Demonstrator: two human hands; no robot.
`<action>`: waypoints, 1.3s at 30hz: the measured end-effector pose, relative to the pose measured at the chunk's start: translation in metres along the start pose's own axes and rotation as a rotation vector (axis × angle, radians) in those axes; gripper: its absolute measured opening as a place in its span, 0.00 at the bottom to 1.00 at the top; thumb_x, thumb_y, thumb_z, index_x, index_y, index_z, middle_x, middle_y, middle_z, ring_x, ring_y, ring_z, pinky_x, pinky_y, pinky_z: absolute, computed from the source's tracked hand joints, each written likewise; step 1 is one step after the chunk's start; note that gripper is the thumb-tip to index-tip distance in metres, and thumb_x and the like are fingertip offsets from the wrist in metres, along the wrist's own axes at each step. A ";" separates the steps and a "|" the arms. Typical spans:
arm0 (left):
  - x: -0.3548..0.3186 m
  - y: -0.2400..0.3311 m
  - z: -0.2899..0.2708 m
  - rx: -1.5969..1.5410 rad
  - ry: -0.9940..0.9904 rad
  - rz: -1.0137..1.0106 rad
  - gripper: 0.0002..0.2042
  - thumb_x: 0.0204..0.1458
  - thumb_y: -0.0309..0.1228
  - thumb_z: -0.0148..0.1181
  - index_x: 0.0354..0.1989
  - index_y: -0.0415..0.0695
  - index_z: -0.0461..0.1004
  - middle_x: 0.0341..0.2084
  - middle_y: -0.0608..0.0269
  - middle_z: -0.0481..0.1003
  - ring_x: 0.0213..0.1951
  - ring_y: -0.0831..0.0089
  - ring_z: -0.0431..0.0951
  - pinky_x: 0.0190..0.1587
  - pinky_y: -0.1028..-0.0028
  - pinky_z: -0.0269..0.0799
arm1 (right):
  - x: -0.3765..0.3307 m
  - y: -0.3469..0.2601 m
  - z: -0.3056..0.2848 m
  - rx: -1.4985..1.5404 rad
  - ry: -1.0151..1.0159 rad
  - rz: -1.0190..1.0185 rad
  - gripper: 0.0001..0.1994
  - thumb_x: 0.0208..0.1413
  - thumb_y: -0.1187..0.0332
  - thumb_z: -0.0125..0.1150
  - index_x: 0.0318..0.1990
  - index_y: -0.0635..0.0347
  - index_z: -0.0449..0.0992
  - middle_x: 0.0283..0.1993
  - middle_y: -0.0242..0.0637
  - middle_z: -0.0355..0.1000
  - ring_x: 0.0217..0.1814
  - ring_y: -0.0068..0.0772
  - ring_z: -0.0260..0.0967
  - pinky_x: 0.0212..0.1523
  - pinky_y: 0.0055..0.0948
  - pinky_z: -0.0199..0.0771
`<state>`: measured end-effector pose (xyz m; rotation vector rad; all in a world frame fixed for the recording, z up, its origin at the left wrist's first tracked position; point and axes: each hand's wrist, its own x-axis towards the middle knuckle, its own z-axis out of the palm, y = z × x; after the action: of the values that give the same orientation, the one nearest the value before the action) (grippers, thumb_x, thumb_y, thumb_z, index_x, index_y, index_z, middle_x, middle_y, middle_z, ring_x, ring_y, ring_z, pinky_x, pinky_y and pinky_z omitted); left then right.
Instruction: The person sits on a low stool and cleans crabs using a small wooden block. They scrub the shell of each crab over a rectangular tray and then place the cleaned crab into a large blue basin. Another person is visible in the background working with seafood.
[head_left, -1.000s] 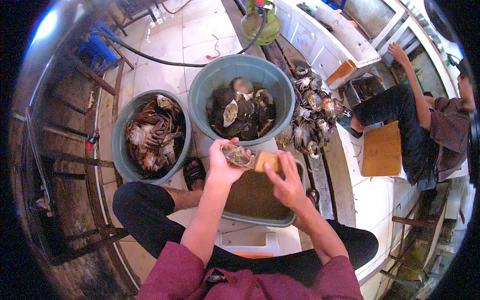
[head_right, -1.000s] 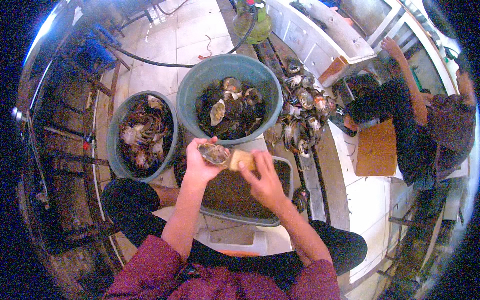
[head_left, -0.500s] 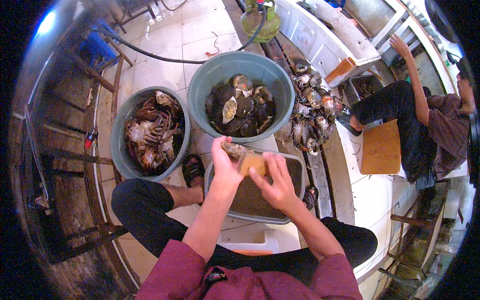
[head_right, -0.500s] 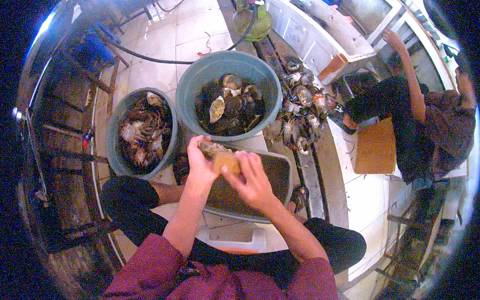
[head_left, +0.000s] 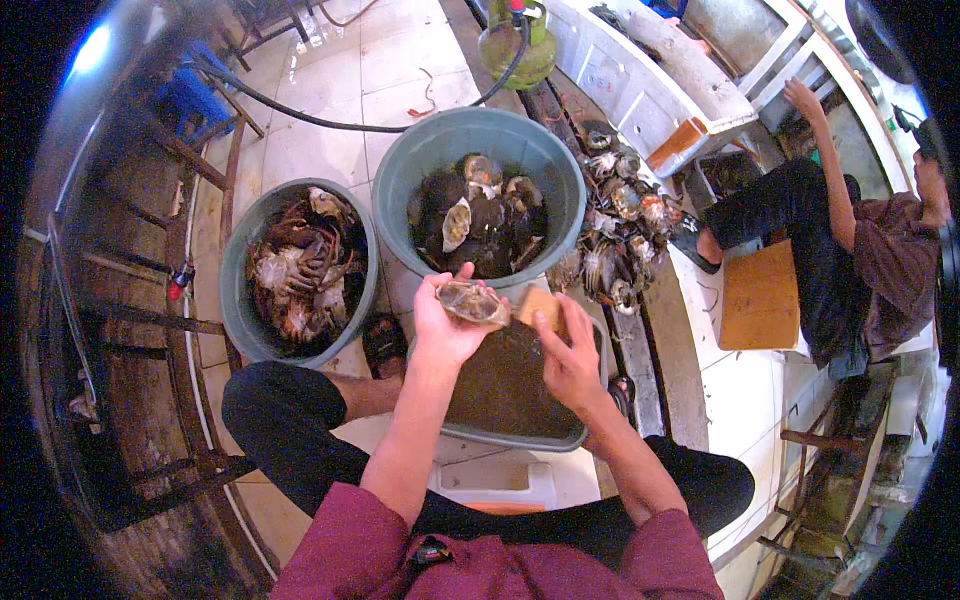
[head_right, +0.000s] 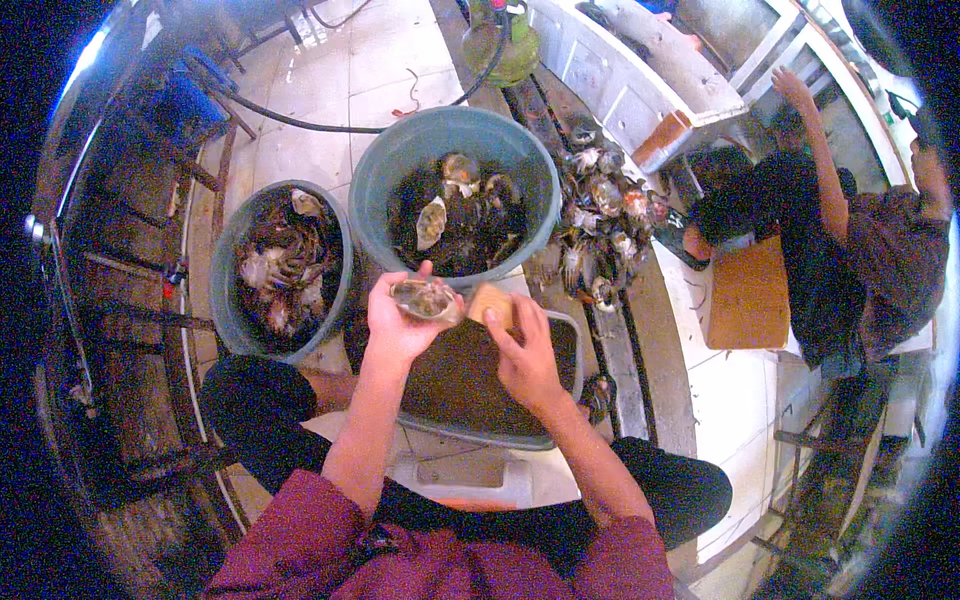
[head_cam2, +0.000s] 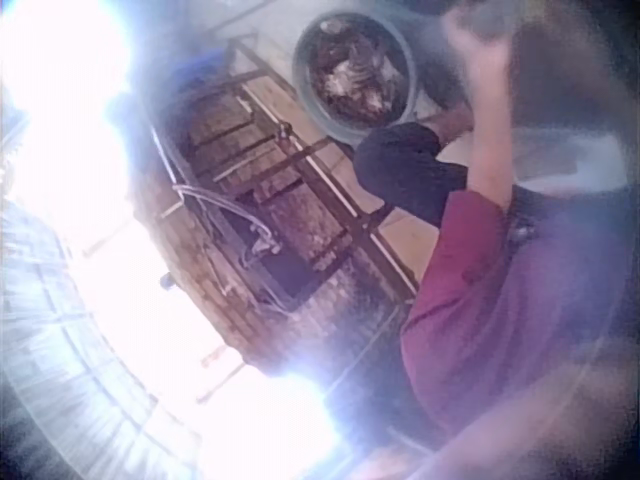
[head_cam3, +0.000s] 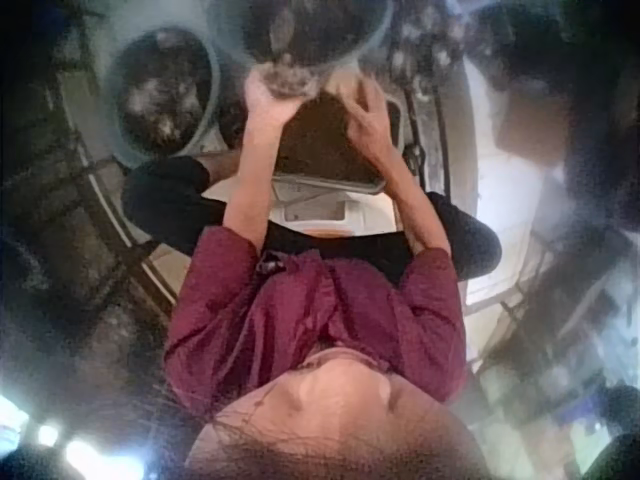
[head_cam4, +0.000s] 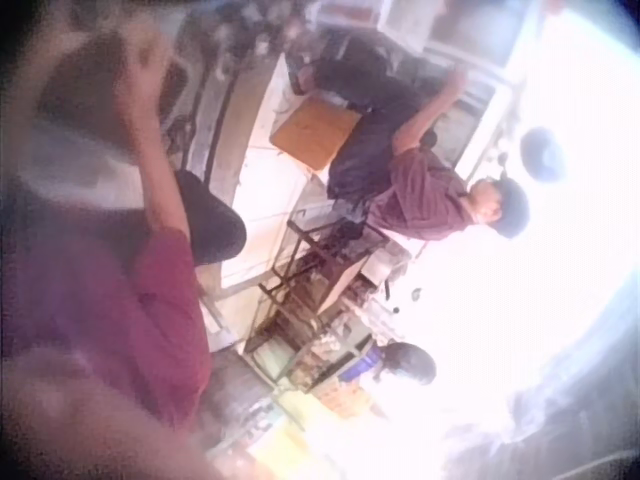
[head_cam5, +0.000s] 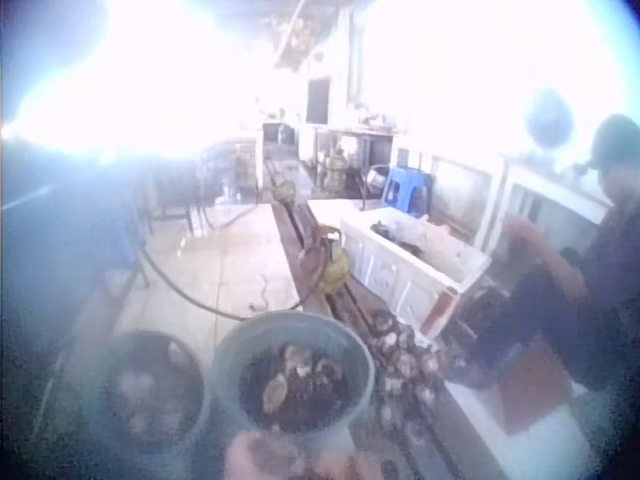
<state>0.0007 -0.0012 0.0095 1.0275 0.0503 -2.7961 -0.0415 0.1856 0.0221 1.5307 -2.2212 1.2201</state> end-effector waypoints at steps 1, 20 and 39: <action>-0.005 0.000 0.003 -0.026 -0.020 -0.057 0.15 0.48 0.37 0.49 0.41 0.44 0.72 0.30 0.56 0.69 0.35 0.59 0.71 0.48 0.52 0.68 | -0.001 0.001 -0.002 0.012 0.038 0.004 0.28 0.40 0.84 0.55 0.53 0.51 0.73 0.58 0.59 0.60 0.57 0.63 0.61 0.58 0.50 0.63; -0.009 0.000 0.015 0.204 -0.339 0.047 0.25 0.47 0.36 0.43 0.55 0.41 0.67 0.26 0.59 0.69 0.33 0.62 0.72 0.48 0.53 0.68 | -0.003 -0.002 -0.008 -0.038 -0.039 -0.083 0.32 0.35 0.83 0.58 0.55 0.48 0.72 0.58 0.55 0.60 0.56 0.61 0.62 0.54 0.52 0.67; -0.021 -0.012 0.027 0.113 -0.603 0.328 0.32 0.41 0.38 0.46 0.61 0.46 0.61 0.32 0.61 0.64 0.39 0.65 0.67 0.54 0.54 0.65 | 0.005 -0.035 0.001 0.081 0.217 0.381 0.21 0.50 0.78 0.60 0.54 0.61 0.73 0.56 0.56 0.67 0.54 0.53 0.69 0.54 0.36 0.69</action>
<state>-0.0025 0.0112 0.0434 0.1504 -0.3193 -2.6903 -0.0141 0.1770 0.0427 0.9642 -2.4056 1.5131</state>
